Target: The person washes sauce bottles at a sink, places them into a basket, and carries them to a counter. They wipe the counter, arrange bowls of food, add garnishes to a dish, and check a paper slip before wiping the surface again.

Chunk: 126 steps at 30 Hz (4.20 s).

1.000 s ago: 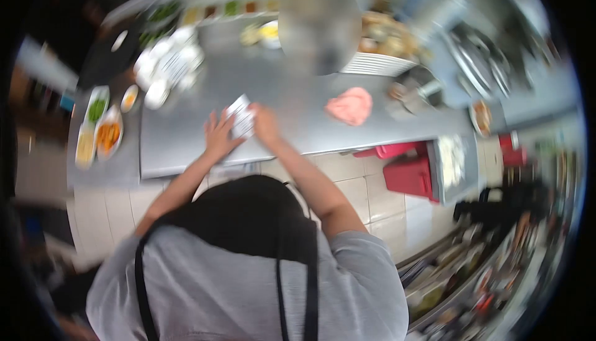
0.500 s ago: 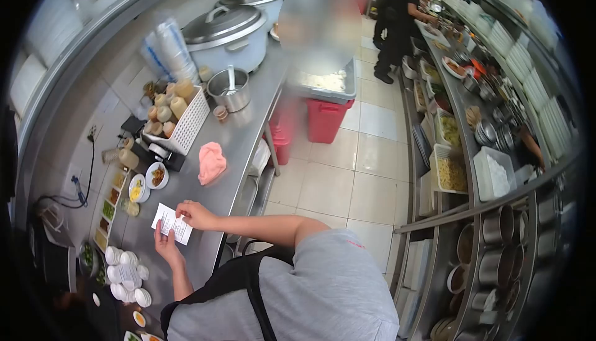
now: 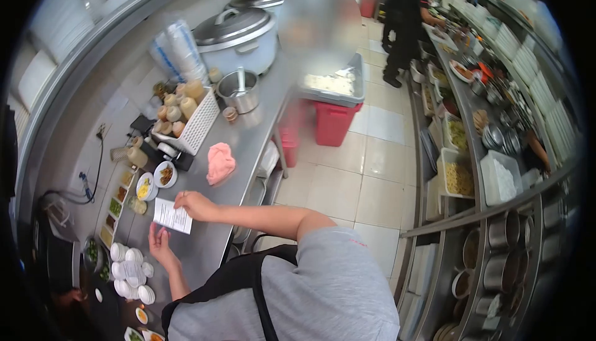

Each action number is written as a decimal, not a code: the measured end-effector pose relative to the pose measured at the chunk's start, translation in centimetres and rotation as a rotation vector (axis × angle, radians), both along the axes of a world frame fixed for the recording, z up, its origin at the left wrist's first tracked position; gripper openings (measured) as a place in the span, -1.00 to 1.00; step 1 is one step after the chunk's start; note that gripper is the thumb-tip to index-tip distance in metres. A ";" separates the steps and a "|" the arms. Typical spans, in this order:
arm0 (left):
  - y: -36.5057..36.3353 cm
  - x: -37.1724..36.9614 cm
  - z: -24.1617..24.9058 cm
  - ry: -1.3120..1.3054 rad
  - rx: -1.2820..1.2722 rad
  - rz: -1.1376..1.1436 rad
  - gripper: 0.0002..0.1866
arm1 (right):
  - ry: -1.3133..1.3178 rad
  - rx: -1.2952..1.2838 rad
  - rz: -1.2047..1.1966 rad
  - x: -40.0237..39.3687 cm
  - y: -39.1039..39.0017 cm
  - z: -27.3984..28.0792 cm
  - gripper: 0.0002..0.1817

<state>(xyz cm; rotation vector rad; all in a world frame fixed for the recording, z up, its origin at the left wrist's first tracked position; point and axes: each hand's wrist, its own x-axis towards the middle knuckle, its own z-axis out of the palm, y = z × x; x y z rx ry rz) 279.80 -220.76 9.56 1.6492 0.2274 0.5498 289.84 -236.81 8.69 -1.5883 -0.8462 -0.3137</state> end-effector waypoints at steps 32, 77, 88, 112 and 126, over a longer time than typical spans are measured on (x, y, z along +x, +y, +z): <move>9.4 -15.6 -2.3 0.069 -0.323 0.588 -0.62 | -0.071 0.434 0.320 6.7 20.3 25.4 -0.74; 9.2 -34.8 -7.9 1.462 0.066 -0.559 -0.80 | 1.356 -1.126 1.200 -6.2 -19.2 -3.7 -0.68; 9.4 -35.8 -5.9 1.476 0.067 -0.562 -0.82 | 0.486 -1.067 0.180 8.2 -18.6 -7.8 -0.83; 5.4 -2.4 5.1 0.719 0.787 -0.807 -0.75 | -0.436 -0.398 0.285 4.1 -2.6 -2.2 -0.74; 2.8 -3.4 -1.4 0.727 0.357 -0.468 -0.72 | 0.406 -0.481 -0.589 24.3 -26.1 -12.7 -0.34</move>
